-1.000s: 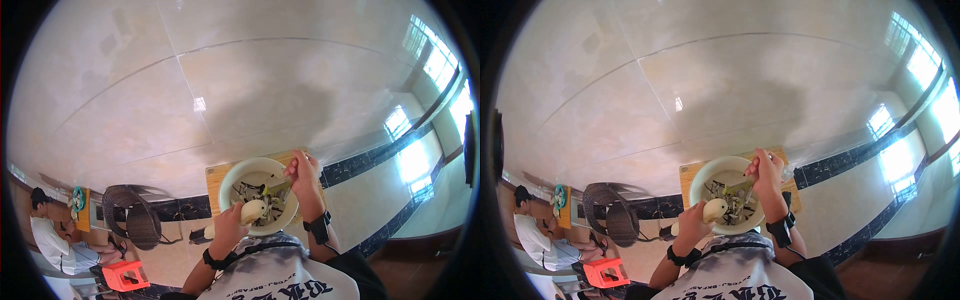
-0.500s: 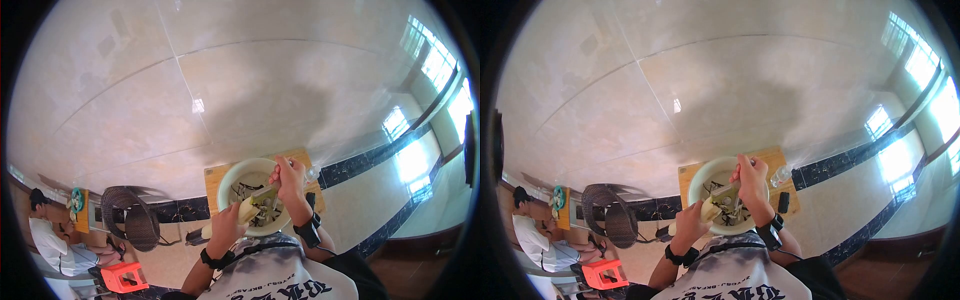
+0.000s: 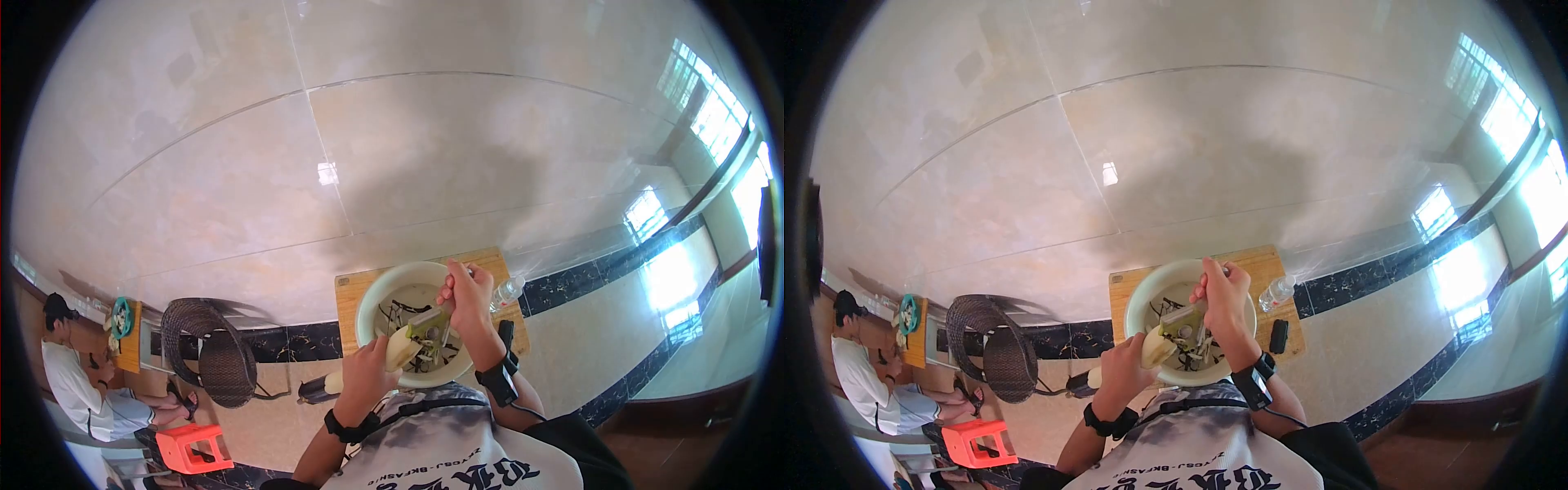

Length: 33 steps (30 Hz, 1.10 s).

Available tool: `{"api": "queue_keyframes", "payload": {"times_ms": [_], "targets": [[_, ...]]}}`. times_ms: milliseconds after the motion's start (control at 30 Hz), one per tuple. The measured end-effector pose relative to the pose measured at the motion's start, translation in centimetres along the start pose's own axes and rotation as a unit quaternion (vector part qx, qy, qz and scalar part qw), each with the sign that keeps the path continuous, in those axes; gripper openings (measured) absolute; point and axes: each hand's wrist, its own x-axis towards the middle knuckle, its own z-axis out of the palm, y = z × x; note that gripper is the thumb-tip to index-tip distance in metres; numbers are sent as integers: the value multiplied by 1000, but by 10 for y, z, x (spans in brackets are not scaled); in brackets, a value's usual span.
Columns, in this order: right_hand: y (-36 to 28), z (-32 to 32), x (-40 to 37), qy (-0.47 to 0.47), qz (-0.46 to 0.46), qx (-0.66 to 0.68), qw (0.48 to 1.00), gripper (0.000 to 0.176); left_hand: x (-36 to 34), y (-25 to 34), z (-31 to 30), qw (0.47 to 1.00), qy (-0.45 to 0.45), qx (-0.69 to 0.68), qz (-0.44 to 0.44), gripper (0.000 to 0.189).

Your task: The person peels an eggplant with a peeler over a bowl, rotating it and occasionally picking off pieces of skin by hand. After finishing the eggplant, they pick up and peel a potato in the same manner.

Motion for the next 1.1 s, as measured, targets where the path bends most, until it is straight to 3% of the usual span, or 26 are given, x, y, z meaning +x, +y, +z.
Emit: {"api": "queue_keyframes", "payload": {"times_ms": [333, 667, 1100], "targets": [[11, -6, 13, 3, 79, 23, 997, 23, -4, 1, -6, 1000, 9, 22, 0, 54], [11, -5, 14, -27, 74, 10, 997, 20, -6, -3, 0, 999, 22, 44, 2, 46], [-9, 1, -3, -82, 73, 106, 988, 23, 2, -5, 13, 998, 36, -12, -47, 54]]}}
